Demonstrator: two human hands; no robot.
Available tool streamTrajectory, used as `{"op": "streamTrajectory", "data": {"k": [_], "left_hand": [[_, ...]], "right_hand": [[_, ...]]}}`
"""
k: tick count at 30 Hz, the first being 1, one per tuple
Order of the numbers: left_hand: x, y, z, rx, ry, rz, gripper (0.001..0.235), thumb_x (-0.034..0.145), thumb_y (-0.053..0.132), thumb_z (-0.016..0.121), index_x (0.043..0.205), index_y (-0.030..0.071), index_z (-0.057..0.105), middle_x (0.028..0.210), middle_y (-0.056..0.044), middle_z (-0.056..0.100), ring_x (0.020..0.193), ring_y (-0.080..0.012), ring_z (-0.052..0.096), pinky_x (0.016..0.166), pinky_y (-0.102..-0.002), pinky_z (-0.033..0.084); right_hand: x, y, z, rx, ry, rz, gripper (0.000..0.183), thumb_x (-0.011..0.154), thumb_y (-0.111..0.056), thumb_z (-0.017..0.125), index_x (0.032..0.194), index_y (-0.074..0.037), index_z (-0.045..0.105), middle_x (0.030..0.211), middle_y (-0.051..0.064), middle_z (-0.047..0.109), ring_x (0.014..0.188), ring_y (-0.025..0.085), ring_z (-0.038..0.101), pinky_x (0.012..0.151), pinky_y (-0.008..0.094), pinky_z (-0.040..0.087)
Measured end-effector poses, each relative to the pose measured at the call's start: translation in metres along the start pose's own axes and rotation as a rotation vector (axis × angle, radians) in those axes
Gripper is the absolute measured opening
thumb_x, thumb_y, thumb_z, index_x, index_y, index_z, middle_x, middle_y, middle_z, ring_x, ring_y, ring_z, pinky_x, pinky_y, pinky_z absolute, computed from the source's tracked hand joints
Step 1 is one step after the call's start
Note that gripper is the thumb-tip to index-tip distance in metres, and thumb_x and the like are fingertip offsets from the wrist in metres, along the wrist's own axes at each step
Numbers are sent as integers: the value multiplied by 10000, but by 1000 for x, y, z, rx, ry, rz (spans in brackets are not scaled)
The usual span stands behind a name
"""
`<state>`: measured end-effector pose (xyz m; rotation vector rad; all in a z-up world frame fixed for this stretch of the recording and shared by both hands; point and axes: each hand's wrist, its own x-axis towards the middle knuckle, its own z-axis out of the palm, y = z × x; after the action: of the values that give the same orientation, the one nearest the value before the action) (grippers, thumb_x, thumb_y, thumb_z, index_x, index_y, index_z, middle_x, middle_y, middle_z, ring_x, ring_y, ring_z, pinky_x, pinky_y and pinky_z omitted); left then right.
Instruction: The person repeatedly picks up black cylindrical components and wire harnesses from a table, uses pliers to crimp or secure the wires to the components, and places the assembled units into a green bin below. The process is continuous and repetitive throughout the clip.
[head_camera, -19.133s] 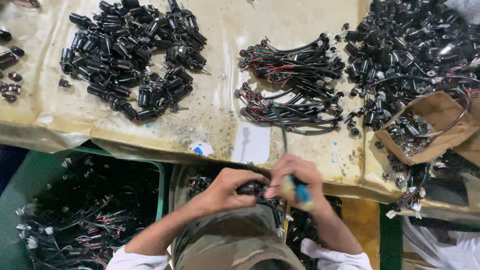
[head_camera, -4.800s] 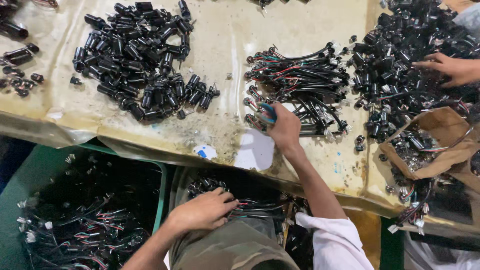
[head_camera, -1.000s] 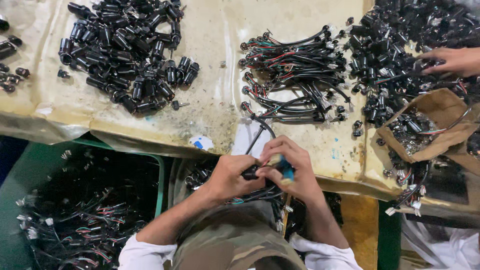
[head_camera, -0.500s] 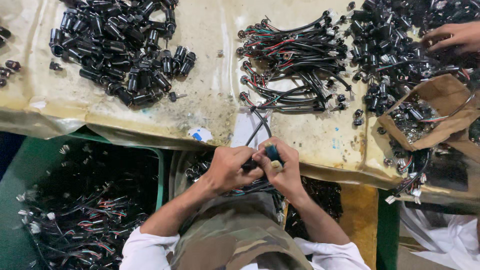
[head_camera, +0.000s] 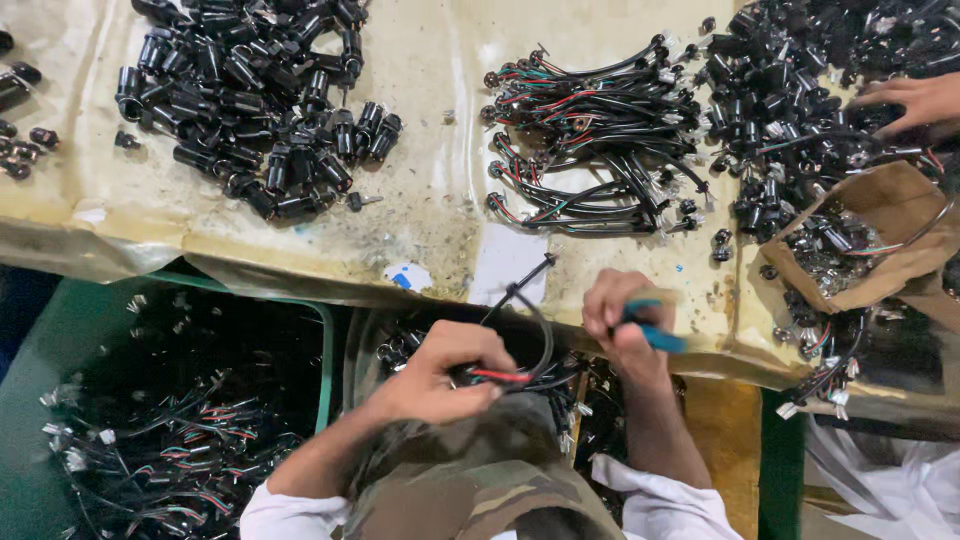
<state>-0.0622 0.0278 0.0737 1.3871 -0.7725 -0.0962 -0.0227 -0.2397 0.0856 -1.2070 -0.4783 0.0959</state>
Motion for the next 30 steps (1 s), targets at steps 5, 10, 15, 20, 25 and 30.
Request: {"op": "streamTrajectory", "data": {"k": [5,10,15,20,25,30], "left_hand": [[-21,-1,-33,-340,-453,-175,138,877,81,669,984,11,720,863,-90,731,771,-236,730,717,-337,563],[-38,-20,-16,-155,-553,-155,151,922,83,655,1040,19,723,1018,-90,728,1014,-269,654,934,-361,494],[-52,-30,-3,128,-549,-244,334,866,86,584,1161,97,741,1221,-116,662,1213,-311,555,1061,-417,447],[-45,-42,13,309,-688,-267,472,963,220,586,1426,134,588,1404,-185,538,1343,-377,440,1083,-474,398],[-39,-44,-6,90,-717,-302,630,1015,393,612,1553,111,449,1532,-249,411,1435,-406,353,1141,-472,342],[-12,-54,-64,201,-346,-269,471,971,360,694,1367,109,645,1364,-126,676,1295,-270,633,1107,-388,477]], "right_hand": [[35,35,-26,-757,-391,103,280,871,-222,808,1023,-78,623,1080,101,717,910,258,712,772,331,605],[39,60,-26,-1233,-514,-46,429,686,-102,885,1042,-76,648,997,108,710,868,332,692,721,386,529],[42,57,-42,-1040,-141,-144,290,827,19,796,1056,-67,641,1033,56,720,885,246,731,773,308,567],[61,30,-72,-1196,28,-152,221,858,28,765,1026,-34,635,1108,56,724,919,258,745,777,329,579],[53,11,-64,-1440,94,-93,278,814,-39,854,992,-20,642,1209,80,719,943,292,722,759,374,573],[24,19,-33,-1233,-125,-84,227,792,38,735,965,-44,614,1334,65,687,993,270,738,767,347,596]]}}
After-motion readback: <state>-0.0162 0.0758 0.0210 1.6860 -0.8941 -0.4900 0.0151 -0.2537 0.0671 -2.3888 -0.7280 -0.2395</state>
